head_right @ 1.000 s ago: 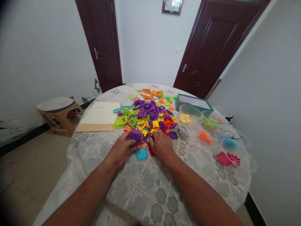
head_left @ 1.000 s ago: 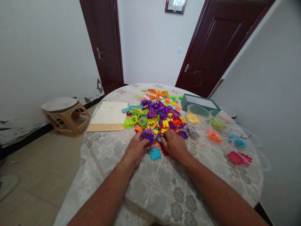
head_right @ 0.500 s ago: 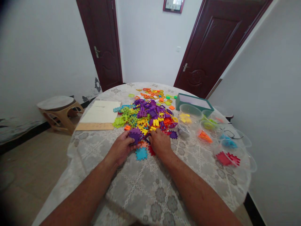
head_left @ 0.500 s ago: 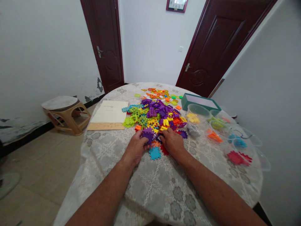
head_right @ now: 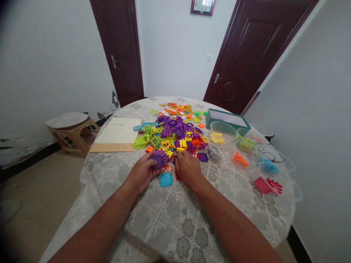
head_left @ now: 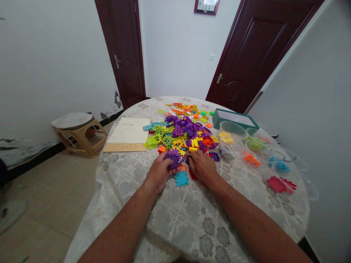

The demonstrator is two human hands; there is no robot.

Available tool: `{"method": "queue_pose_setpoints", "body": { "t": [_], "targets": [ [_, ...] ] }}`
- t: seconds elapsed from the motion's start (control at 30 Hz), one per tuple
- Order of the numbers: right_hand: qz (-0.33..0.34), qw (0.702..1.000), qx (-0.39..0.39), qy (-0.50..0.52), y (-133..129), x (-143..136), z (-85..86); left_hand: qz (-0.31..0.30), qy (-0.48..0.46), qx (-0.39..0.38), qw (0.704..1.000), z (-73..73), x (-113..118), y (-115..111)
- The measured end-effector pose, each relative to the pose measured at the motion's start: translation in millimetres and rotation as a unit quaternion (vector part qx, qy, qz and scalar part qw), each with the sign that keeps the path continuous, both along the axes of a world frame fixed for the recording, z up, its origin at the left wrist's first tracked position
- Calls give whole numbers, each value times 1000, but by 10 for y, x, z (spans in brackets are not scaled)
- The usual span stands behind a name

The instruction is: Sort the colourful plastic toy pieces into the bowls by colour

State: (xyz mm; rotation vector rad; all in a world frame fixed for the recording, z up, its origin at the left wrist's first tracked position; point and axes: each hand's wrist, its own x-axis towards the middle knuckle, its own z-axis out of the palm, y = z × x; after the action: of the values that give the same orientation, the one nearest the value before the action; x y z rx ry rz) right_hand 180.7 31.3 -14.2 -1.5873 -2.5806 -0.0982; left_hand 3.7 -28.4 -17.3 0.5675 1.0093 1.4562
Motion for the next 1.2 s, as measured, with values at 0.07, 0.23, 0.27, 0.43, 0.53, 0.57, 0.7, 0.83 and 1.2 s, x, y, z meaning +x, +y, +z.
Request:
{"method": "queue_pose_setpoints", "body": {
  "t": [0.07,0.23,0.27,0.43,0.53,0.57,0.7,0.83,1.2],
  "targets": [
    [26,1000,-4,-1,-32,16,5,5,-2,-1,1000,-2,-4,-3],
    [51,999,-10,17,-33,40,-50,8,-11,-6,1000,10,-18,1],
    [52,998,-4,39,-24,40,-62,9,-12,-6,1000,13,-21,3],
    [44,956,-4,290,18,57,-83,7,-8,-2,1000,-3,-34,11],
    [11,859,-130,495,44,78,-80,-3,-3,-7,1000,-25,-29,14],
    [-3,808,-189,558,52,81,-79,-7,0,-7,1000,-28,-24,13],
    [-23,589,-368,719,61,57,-70,-32,11,1,999,-7,2,0],
    [3,524,-461,716,20,10,-92,-66,20,13,998,17,21,-26],
    [-4,722,-353,595,-104,-102,-95,-101,53,30,993,61,54,-89]
  ]
}}
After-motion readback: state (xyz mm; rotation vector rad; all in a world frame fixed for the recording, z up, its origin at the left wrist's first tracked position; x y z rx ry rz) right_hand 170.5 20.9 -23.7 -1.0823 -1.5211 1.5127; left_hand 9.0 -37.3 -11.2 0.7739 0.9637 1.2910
